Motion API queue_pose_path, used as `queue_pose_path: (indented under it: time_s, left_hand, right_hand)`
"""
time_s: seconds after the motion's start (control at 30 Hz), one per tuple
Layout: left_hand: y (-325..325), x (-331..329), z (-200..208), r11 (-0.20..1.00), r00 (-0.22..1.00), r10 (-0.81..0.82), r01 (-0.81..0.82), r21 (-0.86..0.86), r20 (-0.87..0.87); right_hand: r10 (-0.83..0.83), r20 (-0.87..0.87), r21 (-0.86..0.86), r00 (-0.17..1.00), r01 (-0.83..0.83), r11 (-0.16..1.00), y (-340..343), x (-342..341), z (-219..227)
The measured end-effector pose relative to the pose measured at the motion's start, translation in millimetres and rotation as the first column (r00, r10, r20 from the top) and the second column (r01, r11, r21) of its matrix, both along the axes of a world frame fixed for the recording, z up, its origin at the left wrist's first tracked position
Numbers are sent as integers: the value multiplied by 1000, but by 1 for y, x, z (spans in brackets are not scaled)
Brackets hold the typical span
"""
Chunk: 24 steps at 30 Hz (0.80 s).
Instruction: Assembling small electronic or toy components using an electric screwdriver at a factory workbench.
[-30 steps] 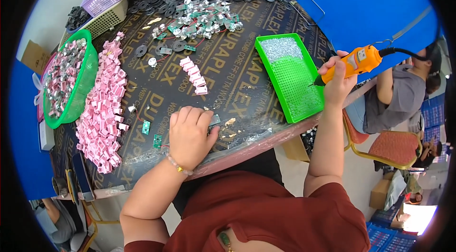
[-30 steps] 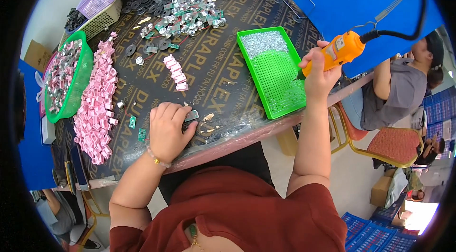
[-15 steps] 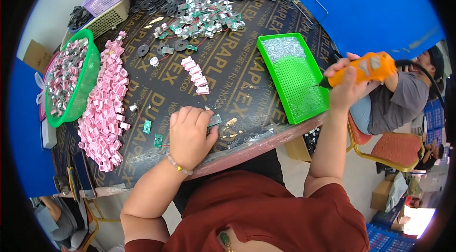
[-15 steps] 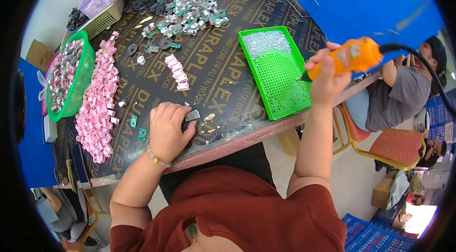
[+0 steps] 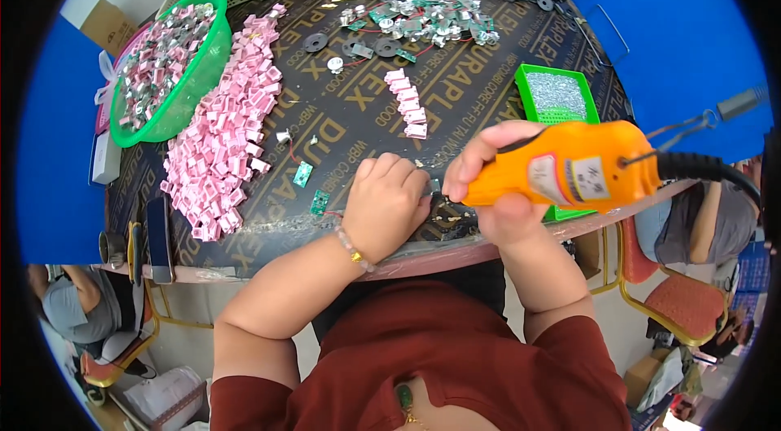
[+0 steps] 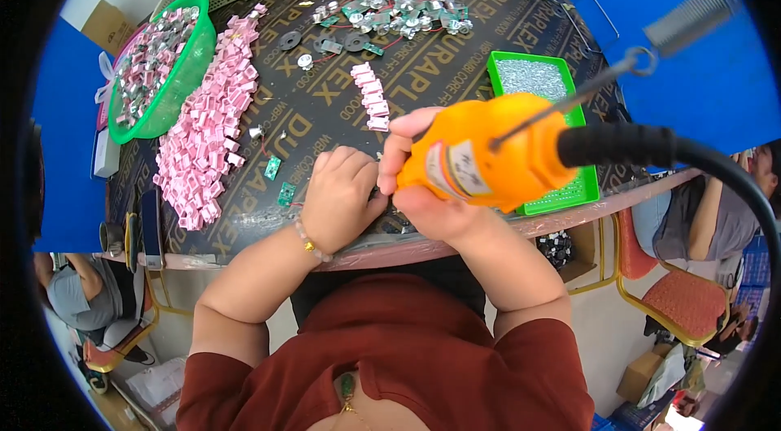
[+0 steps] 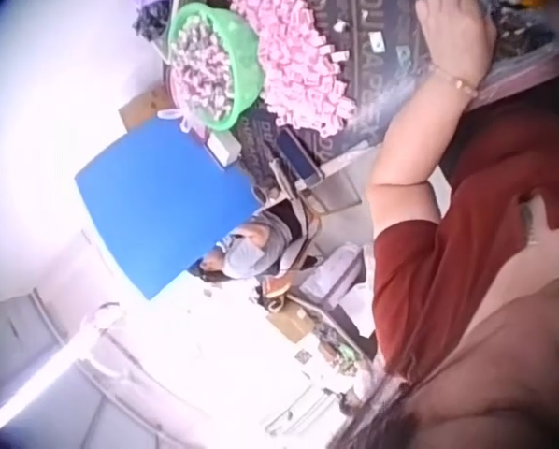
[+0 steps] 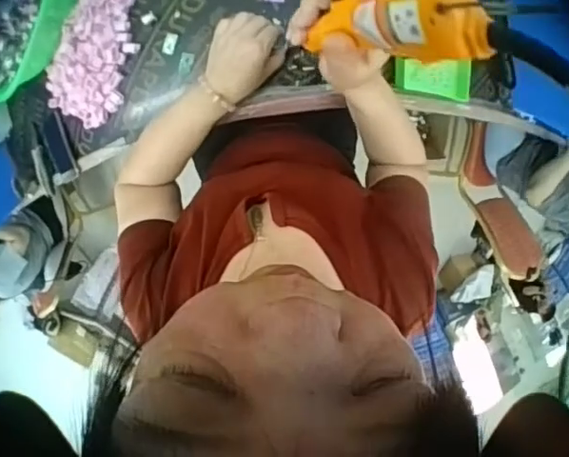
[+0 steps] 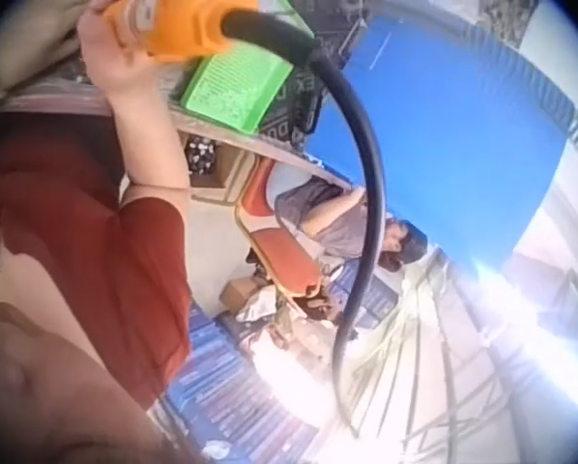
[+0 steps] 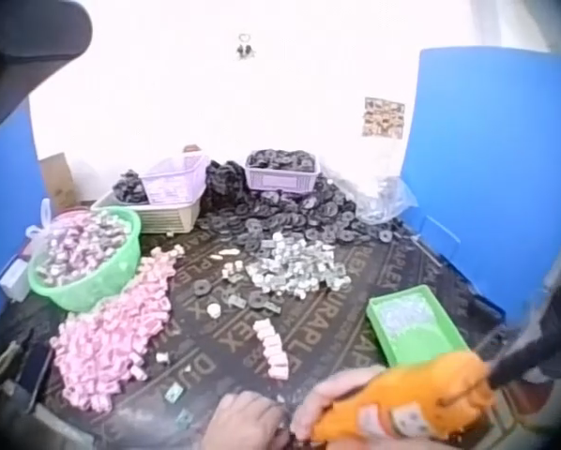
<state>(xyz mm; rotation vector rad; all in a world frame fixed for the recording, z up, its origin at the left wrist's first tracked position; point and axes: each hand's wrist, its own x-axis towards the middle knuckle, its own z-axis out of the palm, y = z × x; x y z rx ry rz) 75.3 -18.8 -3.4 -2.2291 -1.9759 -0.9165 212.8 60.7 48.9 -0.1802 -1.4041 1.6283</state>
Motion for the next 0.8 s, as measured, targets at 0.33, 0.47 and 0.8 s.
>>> queue_pose_path:
  time_s: [0.33,0.47,0.8]
  left_hand:
    - [-2,1,-1,1000,1000,10,-10,1,-20]
    - [0,4,-2,1000,997,9,-9,-5,-74]
    - [9,5,-10,1000,1000,-6,6,4,-25]
  right_hand:
    - [29,-3,4,1000,-29,1000,-2,-9,-8]
    - [82,2,52,997,-82,995,-3,-10,-20]
    - [-81,132,53,988,75,996,3,-16,-19]
